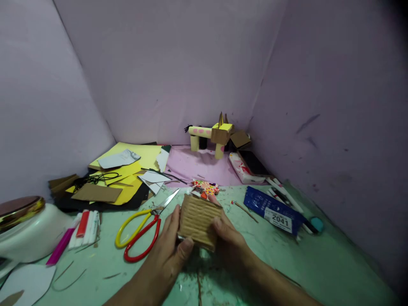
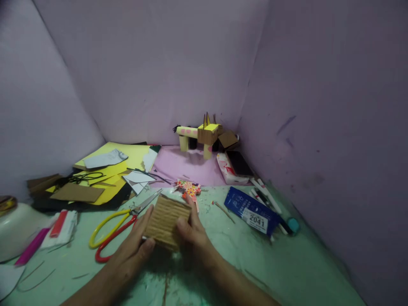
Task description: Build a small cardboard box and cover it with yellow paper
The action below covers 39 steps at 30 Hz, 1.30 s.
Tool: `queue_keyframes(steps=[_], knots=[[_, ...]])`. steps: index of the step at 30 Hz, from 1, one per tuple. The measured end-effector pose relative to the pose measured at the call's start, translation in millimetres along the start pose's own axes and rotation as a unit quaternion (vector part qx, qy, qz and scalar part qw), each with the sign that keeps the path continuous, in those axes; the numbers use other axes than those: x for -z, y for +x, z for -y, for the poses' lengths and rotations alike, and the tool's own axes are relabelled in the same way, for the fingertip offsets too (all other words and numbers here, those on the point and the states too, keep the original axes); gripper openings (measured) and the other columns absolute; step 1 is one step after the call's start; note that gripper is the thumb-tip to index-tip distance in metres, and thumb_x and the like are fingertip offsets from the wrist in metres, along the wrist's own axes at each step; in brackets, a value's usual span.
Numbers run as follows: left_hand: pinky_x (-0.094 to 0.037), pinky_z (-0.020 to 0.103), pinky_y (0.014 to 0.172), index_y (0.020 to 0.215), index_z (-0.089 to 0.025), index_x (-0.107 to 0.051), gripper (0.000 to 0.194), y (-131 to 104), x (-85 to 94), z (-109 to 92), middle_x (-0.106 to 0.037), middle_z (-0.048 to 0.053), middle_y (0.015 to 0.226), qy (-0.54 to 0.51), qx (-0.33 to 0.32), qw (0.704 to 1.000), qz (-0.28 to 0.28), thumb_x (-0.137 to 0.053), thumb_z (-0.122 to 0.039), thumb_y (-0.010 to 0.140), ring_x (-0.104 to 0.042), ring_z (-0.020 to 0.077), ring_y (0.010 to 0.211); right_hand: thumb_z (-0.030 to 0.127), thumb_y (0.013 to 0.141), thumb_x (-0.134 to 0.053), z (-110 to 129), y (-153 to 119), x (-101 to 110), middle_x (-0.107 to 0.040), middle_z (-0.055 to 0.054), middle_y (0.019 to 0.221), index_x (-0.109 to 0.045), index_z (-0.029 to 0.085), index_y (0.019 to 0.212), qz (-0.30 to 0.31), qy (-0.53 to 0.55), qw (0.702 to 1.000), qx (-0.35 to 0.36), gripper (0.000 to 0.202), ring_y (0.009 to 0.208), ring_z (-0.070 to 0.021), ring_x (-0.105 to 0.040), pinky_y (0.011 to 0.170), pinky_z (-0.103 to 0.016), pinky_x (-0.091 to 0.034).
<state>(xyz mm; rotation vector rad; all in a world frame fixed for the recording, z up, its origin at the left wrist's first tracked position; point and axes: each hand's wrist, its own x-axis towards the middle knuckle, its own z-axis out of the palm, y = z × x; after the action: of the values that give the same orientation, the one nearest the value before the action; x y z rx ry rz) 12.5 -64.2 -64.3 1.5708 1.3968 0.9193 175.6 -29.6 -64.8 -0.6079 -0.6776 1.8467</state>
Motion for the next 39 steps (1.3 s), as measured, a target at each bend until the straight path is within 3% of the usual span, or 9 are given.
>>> queue_keyframes(steps=[3,6,8,11,16,24,30,33,39], knots=[[-0.025,0.049,0.115,0.15,-0.02,-0.012,0.077,-5.5,6.9,4.3,-0.017,0.009,0.158,0.146,-0.072,0.986,0.037,-0.033,-0.061,0.09,-0.016,0.0302,0.144,0.024,0.057,-0.085,12.0,-5.5,-5.8,-0.068,-0.008,0.118,-0.018,0.028,0.147,-0.014,-0.015,1.0,-0.001,0.112,0.105,-0.031,-0.065,0.093,-0.045,-0.049],[-0.032,0.048,0.111,0.143,-0.025,-0.035,0.059,1.3,33.6,-2.6,-0.041,0.007,0.148,0.254,-0.113,0.961,0.004,-0.028,-0.056,0.092,-0.036,0.0289,0.136,0.028,0.063,-0.08,23.8,-5.2,-5.4,-0.07,-0.01,0.114,-0.032,0.024,0.142,-0.017,-0.034,0.999,-0.016,0.093,0.096,-0.0313,-0.069,0.084,-0.044,-0.054],[-0.04,0.051,0.103,0.136,-0.022,-0.044,0.053,9.6,55.5,-8.1,-0.055,0.011,0.134,0.338,-0.055,0.938,-0.049,-0.026,-0.048,0.094,-0.049,0.0306,0.125,0.034,0.065,-0.078,29.4,-3.1,-2.2,-0.07,-0.011,0.112,-0.045,0.019,0.134,-0.008,-0.056,0.998,-0.03,0.078,0.093,-0.0311,-0.07,0.078,-0.042,-0.056],[-0.048,0.05,0.088,0.133,-0.012,-0.045,0.05,19.6,74.8,-10.4,-0.061,0.017,0.114,0.45,0.055,0.891,0.014,-0.038,-0.033,0.088,-0.058,0.034,0.107,0.038,0.066,-0.077,33.5,0.4,3.7,-0.072,-0.009,0.107,-0.055,0.018,0.124,-0.015,-0.098,0.994,-0.04,0.064,0.089,-0.0285,-0.07,0.074,-0.037,-0.056],[-0.05,0.043,0.077,0.136,-0.009,-0.04,0.061,26.5,65.6,-6.8,-0.061,0.018,0.103,0.523,0.104,0.845,0.029,-0.042,-0.009,0.074,-0.063,0.0327,0.095,0.047,0.068,-0.074,33.6,4.0,8.7,-0.075,-0.007,0.094,-0.065,0.02,0.109,-0.021,-0.139,0.989,-0.048,0.051,0.081,-0.0257,-0.07,0.068,-0.033,-0.054],[-0.051,0.034,0.07,0.13,-0.019,-0.048,0.056,29.2,81.4,-7.7,-0.07,0.013,0.107,0.422,0.13,0.896,-0.048,-0.05,-0.021,0.074,-0.067,0.0313,0.094,0.046,0.071,-0.071,36.3,-0.1,5.9,-0.074,-0.007,0.096,-0.067,0.018,0.107,0.011,-0.16,0.987,-0.029,0.045,0.083,-0.0254,-0.069,0.066,-0.032,-0.052],[-0.05,0.03,0.06,0.104,-0.017,-0.062,0.044,20.2,85.5,-7.1,-0.07,0.005,0.072,0.368,-0.037,0.905,-0.21,-0.04,-0.05,0.086,-0.067,0.0231,0.063,0.044,0.068,-0.074,40.5,-0.6,7.3,-0.073,-0.007,0.098,-0.064,0.018,0.115,0.016,-0.168,0.985,-0.021,0.054,0.087,-0.0264,-0.069,0.072,-0.034,-0.053],[-0.053,0.028,0.063,0.114,-0.017,-0.058,0.038,15.6,74.9,-0.9,-0.07,0.004,0.075,0.353,-0.135,0.912,-0.16,-0.038,-0.039,0.091,-0.067,0.0195,0.062,0.044,0.068,-0.075,41.2,-0.7,7.1,-0.073,-0.008,0.099,-0.064,0.018,0.115,0.015,-0.171,0.985,-0.016,0.055,0.088,-0.0273,-0.069,0.074,-0.035,-0.053],[-0.051,0.04,0.093,0.144,-0.018,-0.026,0.058,7.5,59.2,7.2,-0.056,0.016,0.13,0.383,-0.215,0.898,-0.031,-0.034,-0.013,0.087,-0.056,0.0265,0.116,0.042,0.065,-0.077,41.1,-2.7,6.5,-0.072,-0.009,0.106,-0.056,0.019,0.128,-0.017,-0.175,0.985,-0.004,0.07,0.097,-0.03,-0.067,0.085,-0.041,-0.052]])
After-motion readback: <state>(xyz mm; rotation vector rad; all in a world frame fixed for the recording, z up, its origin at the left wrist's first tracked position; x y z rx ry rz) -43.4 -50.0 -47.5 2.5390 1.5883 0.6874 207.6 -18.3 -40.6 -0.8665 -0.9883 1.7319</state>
